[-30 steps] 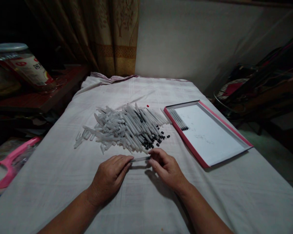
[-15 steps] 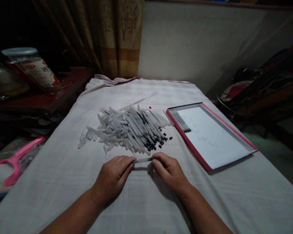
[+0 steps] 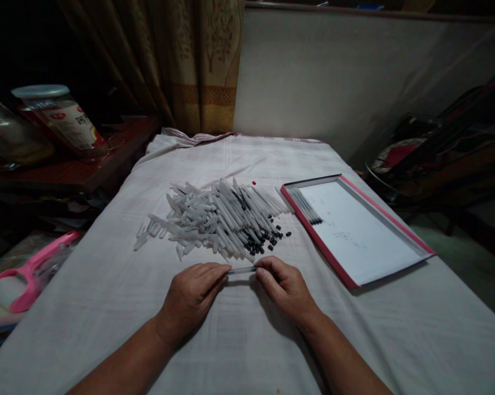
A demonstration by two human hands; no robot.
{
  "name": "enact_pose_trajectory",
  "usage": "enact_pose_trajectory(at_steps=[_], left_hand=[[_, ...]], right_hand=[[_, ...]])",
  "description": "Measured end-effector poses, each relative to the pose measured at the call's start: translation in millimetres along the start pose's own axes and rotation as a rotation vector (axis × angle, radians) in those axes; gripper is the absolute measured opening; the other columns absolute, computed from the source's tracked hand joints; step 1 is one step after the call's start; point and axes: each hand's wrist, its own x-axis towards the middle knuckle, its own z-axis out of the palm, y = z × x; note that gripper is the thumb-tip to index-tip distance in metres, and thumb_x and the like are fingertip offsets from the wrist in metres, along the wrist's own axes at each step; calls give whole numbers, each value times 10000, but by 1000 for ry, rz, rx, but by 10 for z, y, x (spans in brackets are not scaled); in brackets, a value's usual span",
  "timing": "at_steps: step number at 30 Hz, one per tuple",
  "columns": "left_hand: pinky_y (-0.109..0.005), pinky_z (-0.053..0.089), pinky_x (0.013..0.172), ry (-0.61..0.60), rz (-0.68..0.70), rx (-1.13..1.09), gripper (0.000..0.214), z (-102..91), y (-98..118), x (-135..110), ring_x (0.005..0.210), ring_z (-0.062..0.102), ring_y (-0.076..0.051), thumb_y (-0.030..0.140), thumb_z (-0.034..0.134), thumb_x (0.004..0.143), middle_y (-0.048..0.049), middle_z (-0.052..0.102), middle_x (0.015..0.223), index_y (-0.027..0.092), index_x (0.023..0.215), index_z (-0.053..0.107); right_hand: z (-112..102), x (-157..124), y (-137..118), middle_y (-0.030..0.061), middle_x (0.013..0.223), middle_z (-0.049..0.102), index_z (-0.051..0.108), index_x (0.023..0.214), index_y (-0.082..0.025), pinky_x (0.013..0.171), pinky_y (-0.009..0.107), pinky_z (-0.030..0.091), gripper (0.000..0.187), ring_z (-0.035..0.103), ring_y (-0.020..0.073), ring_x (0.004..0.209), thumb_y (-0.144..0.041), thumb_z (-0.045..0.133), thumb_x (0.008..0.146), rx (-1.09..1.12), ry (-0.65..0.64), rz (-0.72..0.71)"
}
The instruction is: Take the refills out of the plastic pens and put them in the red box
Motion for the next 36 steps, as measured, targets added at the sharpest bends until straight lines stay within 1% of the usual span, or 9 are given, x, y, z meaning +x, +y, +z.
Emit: enact_pose_trajectory(at_steps=[5,12,14,17,20,22,27,30,36], left_hand=[[-284,602,781,16,4,9,199,16,-9,16,854,743,-170,219,571,965,-57,777,958,211,1132,679],[-285,603,780,26,3,9,212,21,-35,-2,860,748,-171,225,585,955,-55,781,963,223,1144,682],[-282,599,783,31,5,10,205,27,-28,7,867,747,-169,226,585,958,-53,780,962,218,1140,677],[-284,591,761,28,37,23,185,46,-7,33,848,744,-169,240,568,973,-53,778,954,210,1125,669],[-304,576,758,6,60,48,183,50,-11,64,850,736,-182,269,563,976,-58,775,953,210,1114,668],[-328,566,786,15,22,74,188,27,-55,84,879,724,-197,296,559,973,-69,764,960,206,1093,671],[-311,540,717,64,-219,241,176,-60,-274,142,793,684,-193,331,545,960,-47,720,870,196,946,657],[-300,520,704,37,-263,306,130,-49,-338,198,796,677,-196,319,601,927,-32,715,875,206,964,652],[-311,492,716,11,-317,390,130,82,-268,292,805,644,-219,339,666,889,-35,675,823,210,873,650]], right_hand=[[12,4,-2,19,723,716,693,882,-187,618,245,496,180,656,157,649,-298,552,894,12,5,1],[36,21,19,9,620,664,637,696,-187,571,238,469,265,609,145,588,-334,557,901,52,1,47],[51,19,42,10,644,676,669,787,-178,565,238,475,233,602,140,577,-345,562,909,98,-7,63],[84,18,64,12,717,708,683,1107,-166,573,249,501,290,613,138,572,-341,603,891,166,-21,79],[108,25,48,53,800,747,744,1022,-181,692,300,548,252,687,186,715,-322,645,839,144,-14,7],[102,30,32,73,826,753,763,901,-182,709,309,551,200,696,204,761,-318,633,835,114,15,-19],[18,55,62,10,603,635,711,865,-157,483,243,436,268,568,151,524,-405,614,843,159,101,130],[-24,81,105,2,580,616,669,849,-153,447,237,396,350,518,134,471,-500,643,809,261,183,219],[-51,92,87,9,590,619,696,891,-135,419,230,362,440,485,120,446,-545,696,729,345,270,291]])
